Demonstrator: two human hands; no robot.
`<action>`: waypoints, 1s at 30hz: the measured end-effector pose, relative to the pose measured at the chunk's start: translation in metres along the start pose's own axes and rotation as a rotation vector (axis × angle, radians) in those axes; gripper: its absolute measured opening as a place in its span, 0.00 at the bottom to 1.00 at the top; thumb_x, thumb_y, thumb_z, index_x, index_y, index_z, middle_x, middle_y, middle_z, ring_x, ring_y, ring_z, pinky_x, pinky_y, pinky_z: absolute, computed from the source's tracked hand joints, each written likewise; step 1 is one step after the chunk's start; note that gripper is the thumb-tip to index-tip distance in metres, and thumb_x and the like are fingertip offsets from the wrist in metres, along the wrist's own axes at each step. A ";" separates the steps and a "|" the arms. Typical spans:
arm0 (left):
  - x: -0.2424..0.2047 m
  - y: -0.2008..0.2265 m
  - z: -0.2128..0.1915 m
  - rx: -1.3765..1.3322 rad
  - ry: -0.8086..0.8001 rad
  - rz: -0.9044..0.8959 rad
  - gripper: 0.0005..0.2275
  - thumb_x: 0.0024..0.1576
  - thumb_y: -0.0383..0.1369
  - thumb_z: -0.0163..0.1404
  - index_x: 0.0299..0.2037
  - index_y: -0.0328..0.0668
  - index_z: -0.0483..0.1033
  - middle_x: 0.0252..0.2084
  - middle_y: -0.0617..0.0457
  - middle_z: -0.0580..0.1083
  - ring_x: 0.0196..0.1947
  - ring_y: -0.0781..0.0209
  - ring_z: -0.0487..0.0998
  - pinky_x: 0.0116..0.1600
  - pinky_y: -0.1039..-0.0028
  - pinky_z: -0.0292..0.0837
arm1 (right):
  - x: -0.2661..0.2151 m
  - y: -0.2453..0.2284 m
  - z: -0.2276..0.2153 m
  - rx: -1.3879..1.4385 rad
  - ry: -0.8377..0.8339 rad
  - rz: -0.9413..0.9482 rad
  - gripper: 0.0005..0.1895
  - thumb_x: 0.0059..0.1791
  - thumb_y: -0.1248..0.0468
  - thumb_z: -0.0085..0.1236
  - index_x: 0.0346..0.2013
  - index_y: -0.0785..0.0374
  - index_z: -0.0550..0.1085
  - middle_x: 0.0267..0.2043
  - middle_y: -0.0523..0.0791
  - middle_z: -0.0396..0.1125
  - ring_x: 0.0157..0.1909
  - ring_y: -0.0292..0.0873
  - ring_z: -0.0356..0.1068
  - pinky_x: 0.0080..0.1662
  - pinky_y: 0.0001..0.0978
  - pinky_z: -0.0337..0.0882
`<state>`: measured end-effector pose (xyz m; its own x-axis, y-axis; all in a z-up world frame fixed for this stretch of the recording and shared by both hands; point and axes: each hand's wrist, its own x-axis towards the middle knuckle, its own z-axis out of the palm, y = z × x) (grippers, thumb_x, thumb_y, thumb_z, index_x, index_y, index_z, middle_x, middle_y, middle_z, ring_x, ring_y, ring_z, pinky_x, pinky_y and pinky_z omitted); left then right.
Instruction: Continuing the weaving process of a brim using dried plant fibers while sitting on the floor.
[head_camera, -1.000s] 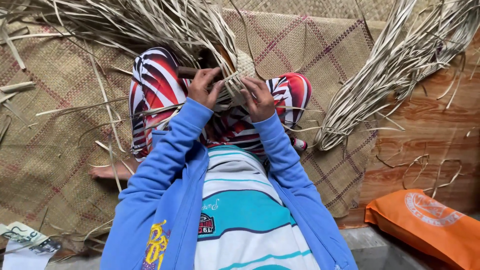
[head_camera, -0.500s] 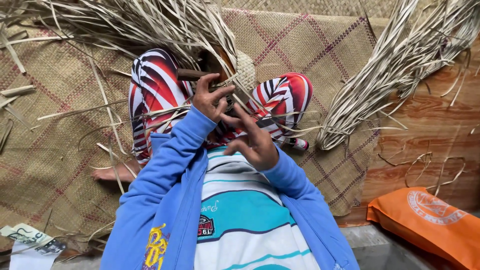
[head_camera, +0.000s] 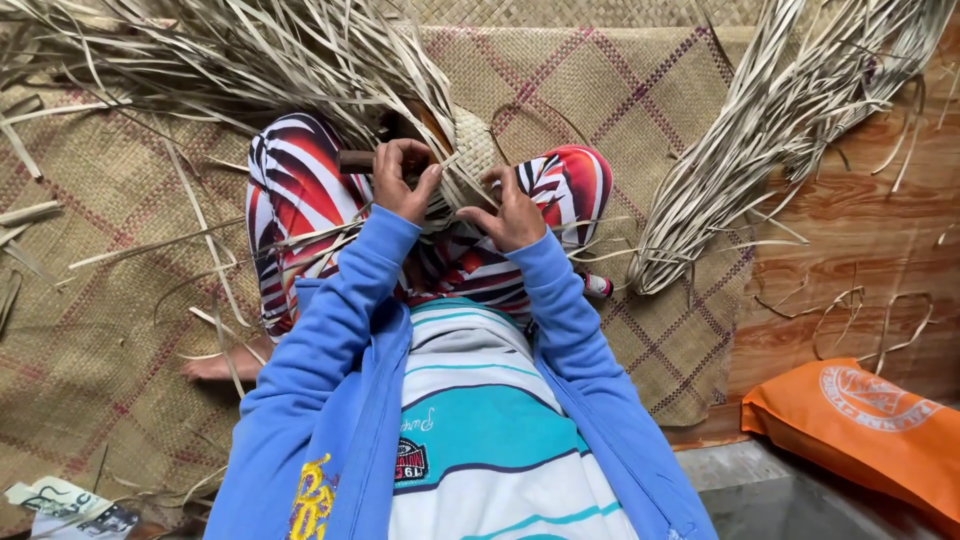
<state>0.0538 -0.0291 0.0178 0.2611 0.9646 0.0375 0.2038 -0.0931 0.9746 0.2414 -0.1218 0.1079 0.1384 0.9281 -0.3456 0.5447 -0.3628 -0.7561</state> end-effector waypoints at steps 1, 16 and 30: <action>-0.001 -0.001 -0.002 -0.005 -0.016 0.013 0.12 0.57 0.34 0.63 0.47 0.50 0.73 0.44 0.54 0.66 0.46 0.52 0.71 0.52 0.63 0.74 | 0.001 -0.002 0.000 0.102 -0.025 -0.006 0.33 0.49 0.46 0.70 0.55 0.54 0.59 0.38 0.52 0.76 0.43 0.66 0.75 0.48 0.61 0.69; 0.086 0.021 0.013 0.273 -0.011 -0.203 0.27 0.50 0.24 0.62 0.55 0.54 0.60 0.46 0.47 0.63 0.41 0.52 0.77 0.41 0.66 0.92 | -0.010 -0.110 -0.094 -0.306 0.845 -0.730 0.11 0.53 0.57 0.66 0.46 0.53 0.76 0.50 0.41 0.75 0.53 0.44 0.72 0.69 0.47 0.58; 0.035 -0.006 0.009 0.282 -0.075 -0.044 0.36 0.55 0.52 0.65 0.61 0.30 0.65 0.57 0.34 0.65 0.58 0.29 0.72 0.64 0.43 0.71 | 0.013 0.019 0.032 -0.028 0.560 -0.668 0.12 0.56 0.54 0.59 0.40 0.57 0.83 0.46 0.44 0.75 0.46 0.49 0.73 0.51 0.40 0.73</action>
<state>0.0701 0.0028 0.0117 0.3127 0.9494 -0.0301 0.4683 -0.1265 0.8745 0.2273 -0.1193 0.0717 0.1655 0.8529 0.4951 0.6758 0.2675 -0.6868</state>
